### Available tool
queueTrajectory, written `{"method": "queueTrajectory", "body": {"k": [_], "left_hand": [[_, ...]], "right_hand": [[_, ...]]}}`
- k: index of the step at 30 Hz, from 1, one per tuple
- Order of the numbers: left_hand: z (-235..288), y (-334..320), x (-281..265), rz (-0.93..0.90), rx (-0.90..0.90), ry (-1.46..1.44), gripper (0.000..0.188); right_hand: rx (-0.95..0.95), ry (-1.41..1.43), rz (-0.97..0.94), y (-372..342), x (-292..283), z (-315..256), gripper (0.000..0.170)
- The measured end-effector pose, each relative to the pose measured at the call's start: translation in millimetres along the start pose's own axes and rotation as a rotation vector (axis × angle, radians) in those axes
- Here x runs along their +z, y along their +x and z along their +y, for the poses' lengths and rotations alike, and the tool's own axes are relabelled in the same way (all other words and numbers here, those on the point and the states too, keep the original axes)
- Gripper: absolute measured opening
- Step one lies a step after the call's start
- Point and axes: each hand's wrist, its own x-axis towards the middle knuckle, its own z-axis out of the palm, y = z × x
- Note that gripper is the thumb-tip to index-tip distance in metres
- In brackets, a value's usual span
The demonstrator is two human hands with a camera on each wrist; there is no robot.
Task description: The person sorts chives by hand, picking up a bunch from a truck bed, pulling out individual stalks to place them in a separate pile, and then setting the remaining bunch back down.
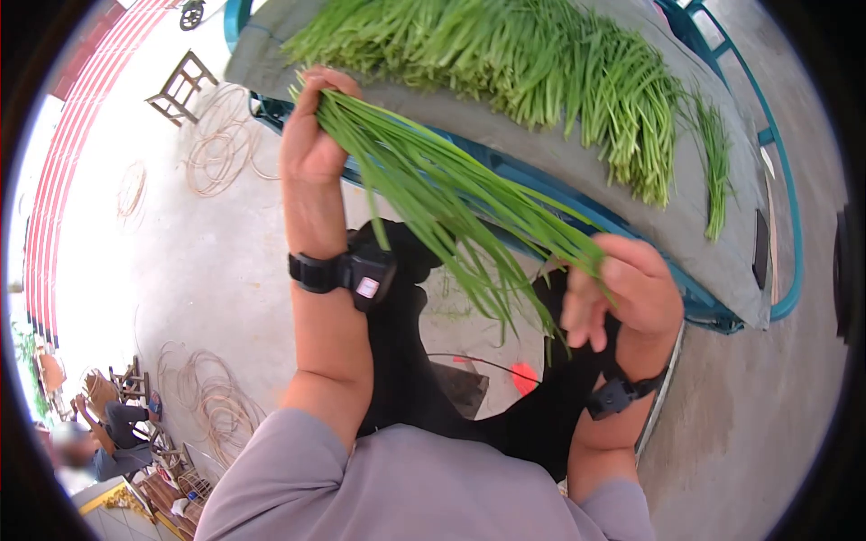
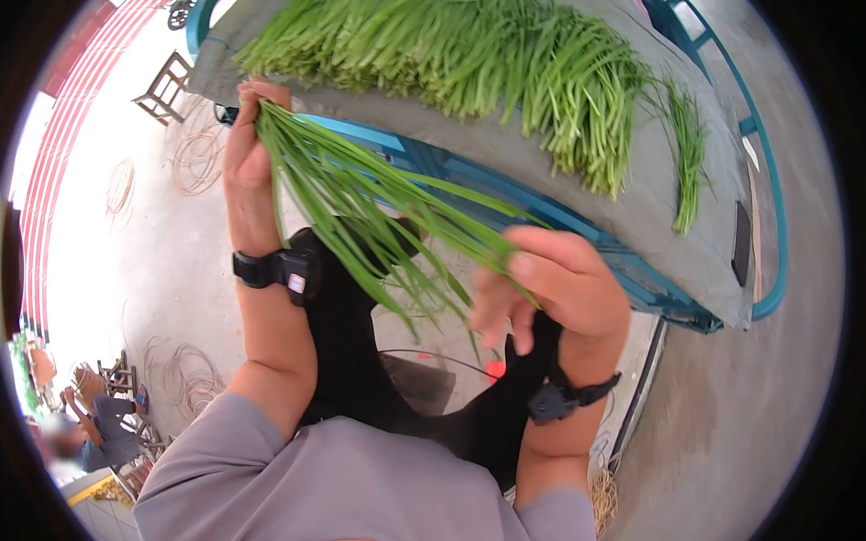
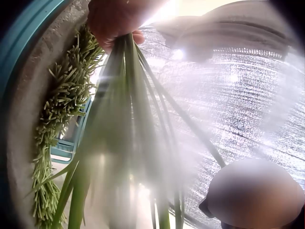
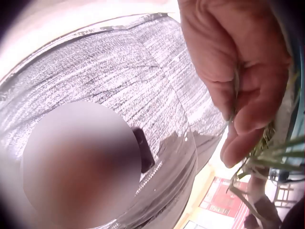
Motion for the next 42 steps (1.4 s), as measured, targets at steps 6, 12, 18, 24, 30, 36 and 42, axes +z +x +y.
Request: {"method": "queueTrajectory", "body": {"k": [6,12,18,24,30,36,42], "left_hand": [[-13,-2,6,-0.122,-0.016,0.087,0.011],[-79,-22,36,-0.122,-0.14,0.774,0.02],[-151,-32,27,0.021,-0.496,1.046,0.024],[-184,-42,16,0.023,-0.819,1.127,0.025],[-192,-42,1,0.102,-0.972,1.226,0.022],[-194,-48,-30,0.047,-1.151,1.243,0.022],[-205,-70,-42,-0.105,-1.364,1.129,0.025]], "right_hand": [[-0.756,0.487,-0.493,-7,-56,-14,0.034],[-0.964,-0.02,0.684,-4,-23,-4,0.029],[-0.906,-1.469,0.977,37,10,12,0.051],[-1.006,-1.606,1.023,43,-3,26,0.053],[-0.793,-1.77,0.876,23,-7,20,0.04],[-0.556,-1.949,0.571,-1,-13,16,0.024],[-0.305,-1.964,0.224,-48,-22,16,0.017]]}}
